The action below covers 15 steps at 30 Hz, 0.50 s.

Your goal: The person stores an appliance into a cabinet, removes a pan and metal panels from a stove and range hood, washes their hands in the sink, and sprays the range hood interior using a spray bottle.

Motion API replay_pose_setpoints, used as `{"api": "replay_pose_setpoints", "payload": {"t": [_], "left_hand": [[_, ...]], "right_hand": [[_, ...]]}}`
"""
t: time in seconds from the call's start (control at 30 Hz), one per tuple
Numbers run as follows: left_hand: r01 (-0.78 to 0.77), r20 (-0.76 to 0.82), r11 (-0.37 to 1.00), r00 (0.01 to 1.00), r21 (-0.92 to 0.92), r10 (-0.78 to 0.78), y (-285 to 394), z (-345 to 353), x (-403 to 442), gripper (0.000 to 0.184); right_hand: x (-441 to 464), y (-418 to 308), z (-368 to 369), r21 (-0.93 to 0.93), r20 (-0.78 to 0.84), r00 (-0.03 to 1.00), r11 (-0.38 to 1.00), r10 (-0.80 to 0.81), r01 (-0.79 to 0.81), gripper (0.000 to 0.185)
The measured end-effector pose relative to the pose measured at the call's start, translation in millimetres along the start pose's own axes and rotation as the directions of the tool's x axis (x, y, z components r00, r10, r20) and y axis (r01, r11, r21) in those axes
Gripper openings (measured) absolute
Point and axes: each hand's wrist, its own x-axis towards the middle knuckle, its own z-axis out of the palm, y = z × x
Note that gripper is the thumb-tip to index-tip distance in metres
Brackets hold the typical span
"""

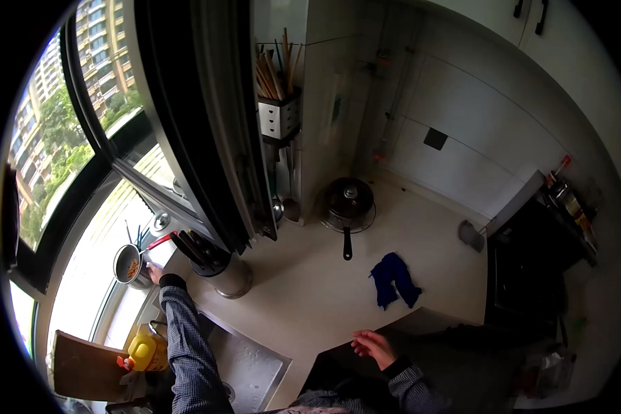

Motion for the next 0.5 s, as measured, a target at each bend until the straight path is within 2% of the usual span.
{"api": "replay_pose_setpoints", "payload": {"t": [0.07, 0.1, 0.13, 0.17, 0.2, 0.23, 0.27, 0.3, 0.33, 0.37, 0.4, 0.5], "left_hand": [[-0.115, 0.113, 0.992, 0.986, -0.053, 0.121, -24.0, -6.0, 21.5, 0.041], [-0.171, 0.102, 0.985, 0.98, -0.009, 0.171, -14.5, -10.4, 8.3, 0.037], [-0.24, 0.105, 0.969, 0.964, -0.052, 0.245, -6.1, -16.0, -7.9, 0.035], [-0.18, 0.119, 0.977, 0.979, 0.11, 0.167, -7.9, -31.5, -6.0, 0.036], [-0.017, 0.045, 0.996, 0.999, 0.084, 0.014, -30.9, -45.8, 13.9, 0.039], [0.136, 0.194, 0.988, 0.97, 0.072, -0.148, -14.6, -64.3, -11.5, 0.043], [0.098, 0.201, 0.993, 0.976, -0.06, -0.084, -6.8, -76.3, -51.4, 0.041], [0.11, 0.195, 0.994, 0.975, -0.024, -0.103, 23.7, -82.5, -112.5, 0.04], [0.049, 0.404, 0.998, 0.913, 0.03, -0.057, 12.7, -107.6, -135.2, 0.04], [0.057, 0.493, 0.989, 0.862, 0.138, -0.119, 22.7, -125.0, -179.7, 0.041], [0.122, 0.465, 0.969, 0.86, 0.213, -0.21, 27.7, -137.0, -222.5, 0.041], [0.279, 0.525, 0.88, 0.718, 0.384, -0.456, 10.8, -181.8, -307.4, 0.035]], "right_hand": [[2.0, 3.5, -4.9, 0.01, 0.003, 1.0, 1.0, -0.004, 0.004, 0.022], [3.8, 4.7, -9.0, -0.001, 0.023, 1.0, 1.0, 0.015, -0.015, 0.022], [6.7, 5.4, -13.5, -0.012, 0.042, 0.999, 0.999, 0.034, -0.034, 0.022], [10.9, 5.5, -19.1, -0.004, 0.035, 0.999, 1.0, 0.031, -0.031, 0.022], [16.8, 5.4, -25.3, -0.012, 0.041, 0.999, 0.999, 0.031, -0.03, 0.021], [24.0, 4.1, -32.2, -0.021, 0.048, 0.998, 0.999, 0.031, -0.03, 0.02], [31.8, 1.8, -38.5, -0.013, 0.048, 0.998, 0.999, 0.032, -0.031, 0.02], [41.8, -2.2, -44.8, -0.01, 0.037, 0.999, 1.0, 0.024, -0.024, 0.02], [54.3, -6.9, -52.5, -0.01, 0.026, 1.0, 1.0, 0.016, -0.016, 0.019], [70.7, -9.2, -61.2, 0.006, 0.032, 0.999, 1.0, 0.014, -0.014, 0.019], [85.4, -14.8, -67.0, -0.001, 0.01, 1.0, 1.0, 0.013, -0.013, 0.019], [134.4, -31.8, -86.8, 0.068, 0.029, 1.0, 0.998, -0.001, -0.001, 0.018]]}}
